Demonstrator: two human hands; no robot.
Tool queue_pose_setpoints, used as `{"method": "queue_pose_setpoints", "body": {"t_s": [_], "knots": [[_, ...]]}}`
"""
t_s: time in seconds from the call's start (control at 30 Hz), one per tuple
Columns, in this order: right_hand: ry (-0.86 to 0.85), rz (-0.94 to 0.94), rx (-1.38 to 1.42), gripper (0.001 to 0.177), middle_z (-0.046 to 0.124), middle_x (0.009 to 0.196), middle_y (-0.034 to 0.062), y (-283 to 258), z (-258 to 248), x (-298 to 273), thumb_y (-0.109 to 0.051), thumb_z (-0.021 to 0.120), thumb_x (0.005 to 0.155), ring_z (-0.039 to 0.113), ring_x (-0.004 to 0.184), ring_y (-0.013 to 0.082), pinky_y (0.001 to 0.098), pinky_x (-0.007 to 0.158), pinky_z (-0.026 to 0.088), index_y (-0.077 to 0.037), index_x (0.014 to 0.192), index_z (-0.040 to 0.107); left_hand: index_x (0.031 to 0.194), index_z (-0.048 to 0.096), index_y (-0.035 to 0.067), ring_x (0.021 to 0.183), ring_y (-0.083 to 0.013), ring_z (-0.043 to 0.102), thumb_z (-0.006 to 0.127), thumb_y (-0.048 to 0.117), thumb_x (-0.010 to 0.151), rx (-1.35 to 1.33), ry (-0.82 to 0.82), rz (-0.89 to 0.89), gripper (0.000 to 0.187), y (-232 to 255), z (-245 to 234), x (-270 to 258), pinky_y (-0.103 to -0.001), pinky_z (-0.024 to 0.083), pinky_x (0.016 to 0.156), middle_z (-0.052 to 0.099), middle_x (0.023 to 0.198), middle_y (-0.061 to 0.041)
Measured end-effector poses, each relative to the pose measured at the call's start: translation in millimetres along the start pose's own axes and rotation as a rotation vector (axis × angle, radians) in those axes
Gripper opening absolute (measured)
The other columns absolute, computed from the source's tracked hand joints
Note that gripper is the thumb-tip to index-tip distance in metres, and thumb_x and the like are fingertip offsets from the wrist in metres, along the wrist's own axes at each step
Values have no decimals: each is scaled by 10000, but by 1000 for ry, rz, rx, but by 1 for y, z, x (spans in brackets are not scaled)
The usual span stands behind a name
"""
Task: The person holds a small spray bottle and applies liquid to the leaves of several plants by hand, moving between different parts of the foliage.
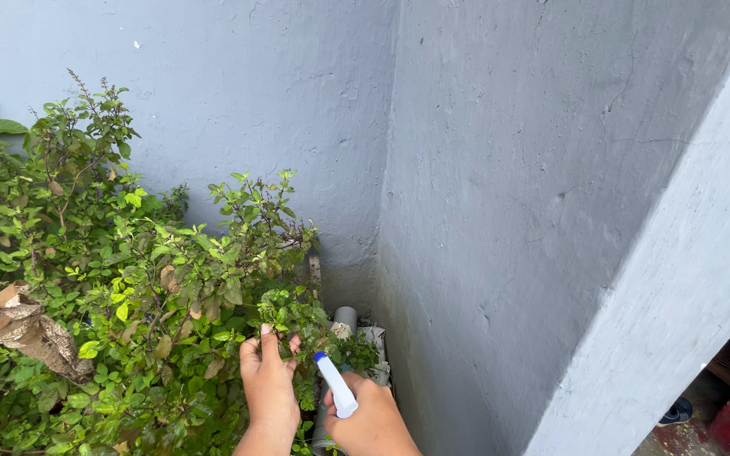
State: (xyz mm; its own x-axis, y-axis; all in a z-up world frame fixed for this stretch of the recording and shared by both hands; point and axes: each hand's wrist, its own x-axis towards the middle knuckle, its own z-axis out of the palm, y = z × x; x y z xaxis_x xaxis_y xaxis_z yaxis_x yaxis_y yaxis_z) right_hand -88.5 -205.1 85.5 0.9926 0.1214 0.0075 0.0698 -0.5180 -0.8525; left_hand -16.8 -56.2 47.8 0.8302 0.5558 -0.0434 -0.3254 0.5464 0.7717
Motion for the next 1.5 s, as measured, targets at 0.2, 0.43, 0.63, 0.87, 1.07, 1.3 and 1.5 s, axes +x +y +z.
{"method": "queue_pose_setpoints", "body": {"t_s": [0.2,0.43,0.63,0.87,1.07,1.3,1.5], "knots": [[-59,-17,-27,183,779,814,71,8,1,8,-140,704,719,782,823,186,311,851,585,-92,893,737,1036,485,116,863,-168,663,555,365,1021,-43,-11,-25,259,1,2,0,-357,464,738,582,984,-12],[65,-37,18,218,771,818,64,-7,-12,11,-146,716,693,764,806,210,332,820,574,-96,905,717,1064,477,98,853,-185,660,560,358,1032,-72,-21,-14,275,-3,-1,2,-357,467,722,572,989,-38],[78,-29,-2,177,766,786,93,-15,-14,9,-141,692,719,751,754,225,347,774,575,-82,885,711,1077,474,95,849,-188,660,557,348,1030,-79,-2,-24,271,0,1,1,-360,478,731,584,988,-38],[43,61,-14,195,771,815,74,-10,-16,14,-143,690,736,755,780,206,332,798,572,-84,920,714,1078,470,97,837,-189,652,552,354,1032,-85,-6,-29,274,3,3,2,-361,476,727,591,988,-47],[16,65,-4,218,774,846,82,3,-12,11,-137,698,722,757,798,194,318,819,576,-87,933,727,1087,462,97,864,-222,653,563,347,1034,-117,-5,-19,275,6,6,-1,-380,497,746,567,1028,-61],[-58,67,-3,232,781,866,57,18,-6,8,-136,725,711,765,843,162,303,844,577,-97,939,713,1123,417,119,912,-239,676,538,361,1015,-82,30,-59,291,15,10,-15,-416,548,781,552,1124,-50],[-117,101,6,253,765,856,13,34,-4,9,-138,752,707,764,870,139,285,871,573,-127,956,707,1216,423,175,905,-195,631,558,348,1009,2,25,-69,302,11,9,-14,-392,492,747,565,1115,-60]]}}
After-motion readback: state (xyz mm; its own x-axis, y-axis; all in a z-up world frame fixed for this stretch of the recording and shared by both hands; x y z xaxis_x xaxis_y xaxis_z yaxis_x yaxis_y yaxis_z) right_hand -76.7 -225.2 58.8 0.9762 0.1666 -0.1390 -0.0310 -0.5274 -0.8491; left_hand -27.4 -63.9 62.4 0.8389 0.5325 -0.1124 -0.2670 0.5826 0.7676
